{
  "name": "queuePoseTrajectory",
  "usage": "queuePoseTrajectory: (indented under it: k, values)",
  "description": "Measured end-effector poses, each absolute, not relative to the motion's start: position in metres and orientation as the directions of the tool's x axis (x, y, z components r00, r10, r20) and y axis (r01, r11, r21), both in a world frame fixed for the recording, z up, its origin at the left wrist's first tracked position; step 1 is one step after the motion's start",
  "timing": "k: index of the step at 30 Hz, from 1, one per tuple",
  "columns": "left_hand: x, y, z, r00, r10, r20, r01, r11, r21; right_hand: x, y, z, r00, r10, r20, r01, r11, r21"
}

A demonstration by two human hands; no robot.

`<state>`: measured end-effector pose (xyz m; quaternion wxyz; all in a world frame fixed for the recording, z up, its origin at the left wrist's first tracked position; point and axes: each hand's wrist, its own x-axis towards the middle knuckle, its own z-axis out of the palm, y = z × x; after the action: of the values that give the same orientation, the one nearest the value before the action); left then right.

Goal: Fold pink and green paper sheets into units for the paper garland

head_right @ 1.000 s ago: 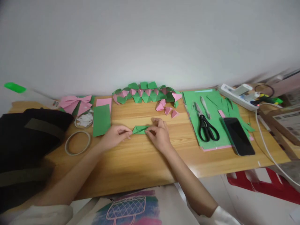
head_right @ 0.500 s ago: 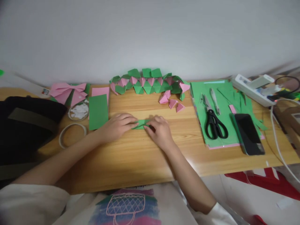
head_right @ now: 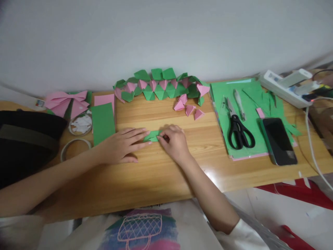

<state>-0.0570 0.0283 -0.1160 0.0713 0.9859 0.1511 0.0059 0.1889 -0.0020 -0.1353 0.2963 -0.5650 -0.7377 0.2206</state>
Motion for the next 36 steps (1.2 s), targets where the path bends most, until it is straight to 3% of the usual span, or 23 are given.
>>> queuePoseTrajectory:
  k: [7,36]
  values:
    - [-0.059,0.018,-0.124,0.946,0.324,0.021,0.320,-0.941,0.110,0.188,-0.003,-0.135,-0.171,0.971,0.167,0.702,0.239,-0.671]
    - [-0.070,0.035,-0.123,0.975,0.218,0.047,0.203,-0.955,0.216,0.191,-0.006,-0.129,-0.172,0.974,0.151,0.710,0.229,-0.666]
